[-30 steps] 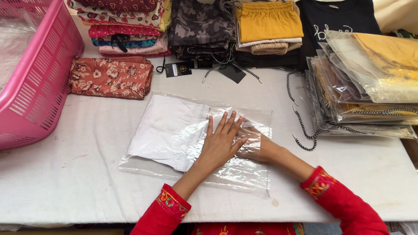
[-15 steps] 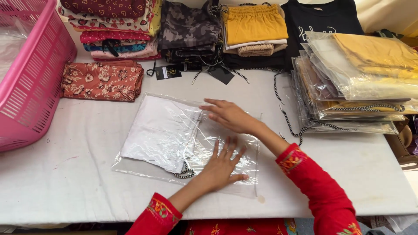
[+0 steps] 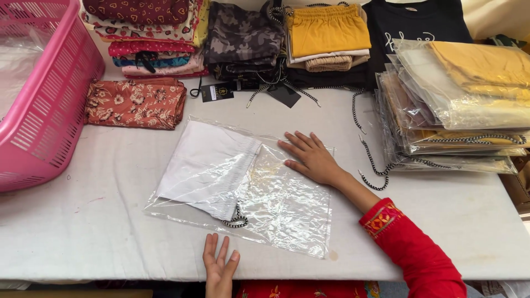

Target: The person folds light blue, yellow, and white shorts and places each into a clear plastic bag. They smooth the bags and stack the packaged items on a pile to the right.

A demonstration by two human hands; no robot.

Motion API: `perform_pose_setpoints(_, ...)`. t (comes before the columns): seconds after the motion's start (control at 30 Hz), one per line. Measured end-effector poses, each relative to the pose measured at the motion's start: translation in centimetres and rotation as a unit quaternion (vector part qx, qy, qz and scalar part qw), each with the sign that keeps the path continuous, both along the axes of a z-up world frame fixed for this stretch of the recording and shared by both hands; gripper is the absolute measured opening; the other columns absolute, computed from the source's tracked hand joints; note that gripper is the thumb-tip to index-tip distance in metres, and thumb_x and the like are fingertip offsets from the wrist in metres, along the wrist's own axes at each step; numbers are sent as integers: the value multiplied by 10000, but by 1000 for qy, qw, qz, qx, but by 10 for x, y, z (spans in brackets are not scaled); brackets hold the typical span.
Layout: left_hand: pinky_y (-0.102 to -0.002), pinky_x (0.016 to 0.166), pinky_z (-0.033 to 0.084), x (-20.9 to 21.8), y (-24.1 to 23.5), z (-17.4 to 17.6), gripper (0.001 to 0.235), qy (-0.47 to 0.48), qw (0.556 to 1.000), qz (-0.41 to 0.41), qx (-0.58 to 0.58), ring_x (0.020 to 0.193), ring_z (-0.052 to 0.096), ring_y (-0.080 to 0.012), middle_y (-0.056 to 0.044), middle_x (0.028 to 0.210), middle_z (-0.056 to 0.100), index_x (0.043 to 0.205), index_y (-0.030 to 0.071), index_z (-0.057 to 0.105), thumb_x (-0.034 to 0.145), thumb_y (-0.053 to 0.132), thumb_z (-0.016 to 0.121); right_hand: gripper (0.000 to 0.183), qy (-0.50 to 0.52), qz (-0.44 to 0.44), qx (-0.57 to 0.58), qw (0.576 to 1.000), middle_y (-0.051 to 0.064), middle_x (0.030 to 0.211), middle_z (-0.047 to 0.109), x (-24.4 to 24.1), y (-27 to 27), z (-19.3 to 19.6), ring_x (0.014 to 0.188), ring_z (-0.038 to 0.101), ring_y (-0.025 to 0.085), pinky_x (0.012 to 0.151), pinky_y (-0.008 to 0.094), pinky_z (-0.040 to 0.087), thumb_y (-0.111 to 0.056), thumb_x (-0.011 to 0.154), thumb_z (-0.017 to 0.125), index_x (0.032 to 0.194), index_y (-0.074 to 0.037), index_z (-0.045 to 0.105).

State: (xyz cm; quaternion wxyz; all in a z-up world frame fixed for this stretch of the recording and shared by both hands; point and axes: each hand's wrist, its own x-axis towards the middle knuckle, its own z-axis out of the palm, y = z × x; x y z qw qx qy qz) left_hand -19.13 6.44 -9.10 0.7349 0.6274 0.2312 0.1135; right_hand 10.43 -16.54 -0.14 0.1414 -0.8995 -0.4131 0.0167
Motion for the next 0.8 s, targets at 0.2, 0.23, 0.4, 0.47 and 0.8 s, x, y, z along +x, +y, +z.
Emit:
perform_pose_setpoints(0.2, -417, 1191, 350, 43, 10, 88, 926, 42, 989, -3, -141, 1492, 358, -298, -152, 1642, 213, 1594, 123, -14, 912, 248, 600, 636, -33, -74, -15, 997, 33, 1669, 253, -45, -54, -12, 1534, 173, 283, 1230, 544, 82, -587, 1020, 335, 1591, -307, 308)
perform_pose_setpoints(0.23, -403, 1190, 356, 55, 13, 90, 917, 65, 993, -34, -93, 1488, 358, -276, -151, 1638, 229, 1604, 136, -4, 924, 246, 600, 637, -50, -110, -19, 993, 30, 1670, 255, -56, -63, -16, 1535, 175, 285, 1227, 544, 90, -581, 1018, 337, 1590, -303, 311)
perform_pose_setpoints(0.4, -407, 1168, 411, 98, 27, 98, 866, 83, 989, -106, -61, 1435, 442, -268, -159, 1613, 309, 1618, 144, 87, 934, 231, 612, 633, -102, -216, -34, 970, 58, 1658, 271, -107, -94, -22, 1525, 206, 306, 1214, 555, 118, -549, 1019, 357, 1577, -251, 338)
perform_pose_setpoints(0.47, -402, 1130, 441, 102, 31, 91, 926, 38, 988, -89, -120, 1380, 493, -240, -144, 1604, 358, 1610, 143, 66, 883, 180, 640, 660, -107, -229, -42, 967, 90, 1597, 367, -118, -100, -8, 1457, 319, 316, 1171, 556, 219, -563, 979, 415, 1530, -200, 383)
perform_pose_setpoints(0.8, -354, 1041, 550, 70, -12, 107, 994, 147, 980, -55, -119, 1209, 647, -278, -235, 1491, 453, 1577, 135, 49, 853, 149, 731, 674, 268, -278, 135, 913, 100, 1065, 708, 4, -73, 9, 888, 711, 214, 817, 360, 560, -598, 920, 556, 1372, -99, 576)
